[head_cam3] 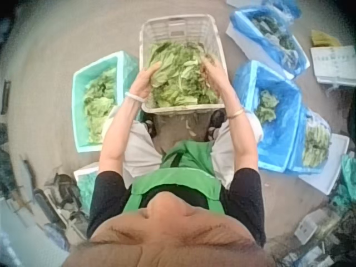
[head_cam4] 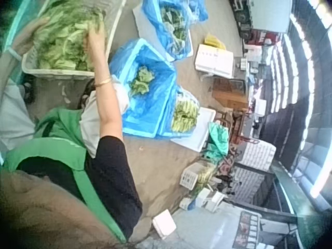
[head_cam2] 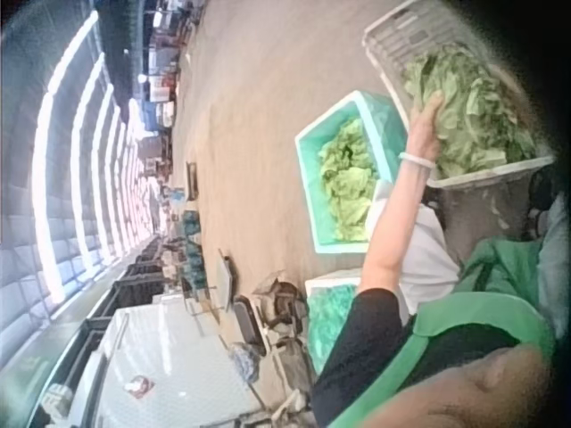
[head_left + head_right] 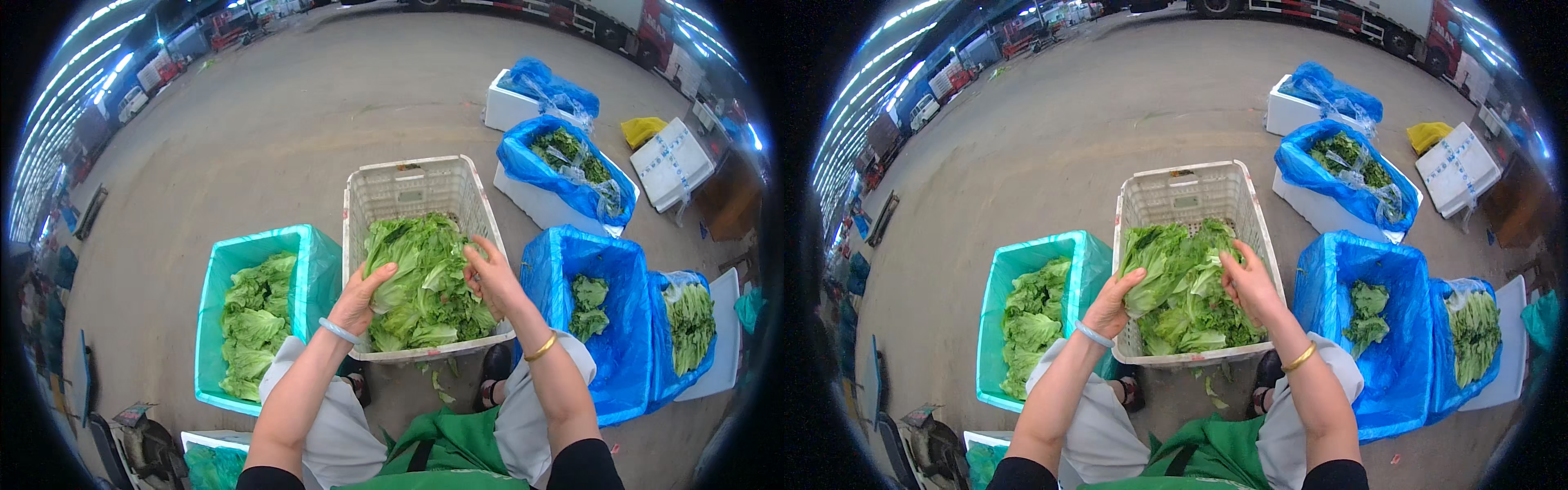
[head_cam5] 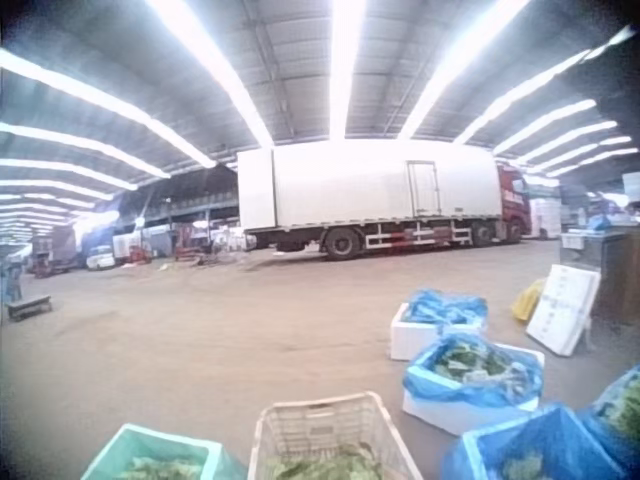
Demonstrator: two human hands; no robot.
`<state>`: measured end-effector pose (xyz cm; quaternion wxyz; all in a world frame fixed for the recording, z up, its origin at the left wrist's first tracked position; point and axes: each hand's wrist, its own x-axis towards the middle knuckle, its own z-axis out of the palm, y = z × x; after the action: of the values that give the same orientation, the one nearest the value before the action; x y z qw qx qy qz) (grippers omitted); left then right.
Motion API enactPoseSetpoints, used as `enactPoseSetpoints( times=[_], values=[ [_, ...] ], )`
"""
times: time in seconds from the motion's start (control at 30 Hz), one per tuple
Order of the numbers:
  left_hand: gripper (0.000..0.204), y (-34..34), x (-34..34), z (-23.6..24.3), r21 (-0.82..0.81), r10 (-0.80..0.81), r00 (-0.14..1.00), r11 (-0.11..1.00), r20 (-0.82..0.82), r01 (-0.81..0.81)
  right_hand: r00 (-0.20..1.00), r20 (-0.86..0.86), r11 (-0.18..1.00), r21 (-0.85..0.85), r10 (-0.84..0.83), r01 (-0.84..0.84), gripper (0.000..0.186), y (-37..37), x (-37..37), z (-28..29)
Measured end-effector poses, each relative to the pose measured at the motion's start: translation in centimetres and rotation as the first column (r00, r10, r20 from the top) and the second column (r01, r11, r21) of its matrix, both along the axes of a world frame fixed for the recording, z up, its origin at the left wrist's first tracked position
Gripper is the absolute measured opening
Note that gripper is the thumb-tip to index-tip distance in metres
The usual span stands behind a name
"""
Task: The person sits on the floor and trims lettuce leaves using a knife, removing outer leaves and cutting the base. Trimmed lettuce is placed into a white basket, and discarded parts are placed into a blue-lined bin. The person handles multiple lettuce heads one at a time.
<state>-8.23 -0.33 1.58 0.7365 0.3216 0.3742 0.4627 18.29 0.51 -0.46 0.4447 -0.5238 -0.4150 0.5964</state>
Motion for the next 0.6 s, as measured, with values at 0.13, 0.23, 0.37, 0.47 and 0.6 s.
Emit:
enactPoseSetpoints(
  times=[0.13, 0.23, 0.37, 0.47, 0.6],
  values=[
    [0.062, -0.4, 0.4, 0.0, 0.006, -0.020, 0.996, 1.000, -0.092, 0.021, 0.925, -0.358, 0.989, 0.119, 0.125, -0.087, 0.071, -1.5, -0.2, 4.2],
    [0.076, -0.6, 1.4, 0.0, 0.114, 0.010, 0.972, 0.993, -0.234, 0.017, 0.877, -0.373, 0.949, 0.206, 0.302, -0.239, 0.073, -2.7, -1.0, 5.5],
    [0.095, -0.7, 2.2, -1.0, 0.327, 0.151, 0.845, 0.945, -0.513, 0.030, 0.940, -0.091, 0.935, 0.170, 0.329, -0.311, 0.074, -2.8, -2.3, 4.0],
    [0.101, -0.8, 2.4, -0.4, 0.266, 0.103, 0.827, 0.962, -0.553, 0.058, 0.997, 0.008, 0.959, 0.274, -0.081, 0.076, 0.051, -0.7, -2.0, 0.8],
    [0.096, -0.7, 2.0, -1.1, 0.177, 0.110, 0.851, 0.984, -0.514, -0.020, 0.910, 0.091, 0.817, 0.483, -0.404, 0.314, 0.046, 0.9, -0.7, 1.5]
  ],
)
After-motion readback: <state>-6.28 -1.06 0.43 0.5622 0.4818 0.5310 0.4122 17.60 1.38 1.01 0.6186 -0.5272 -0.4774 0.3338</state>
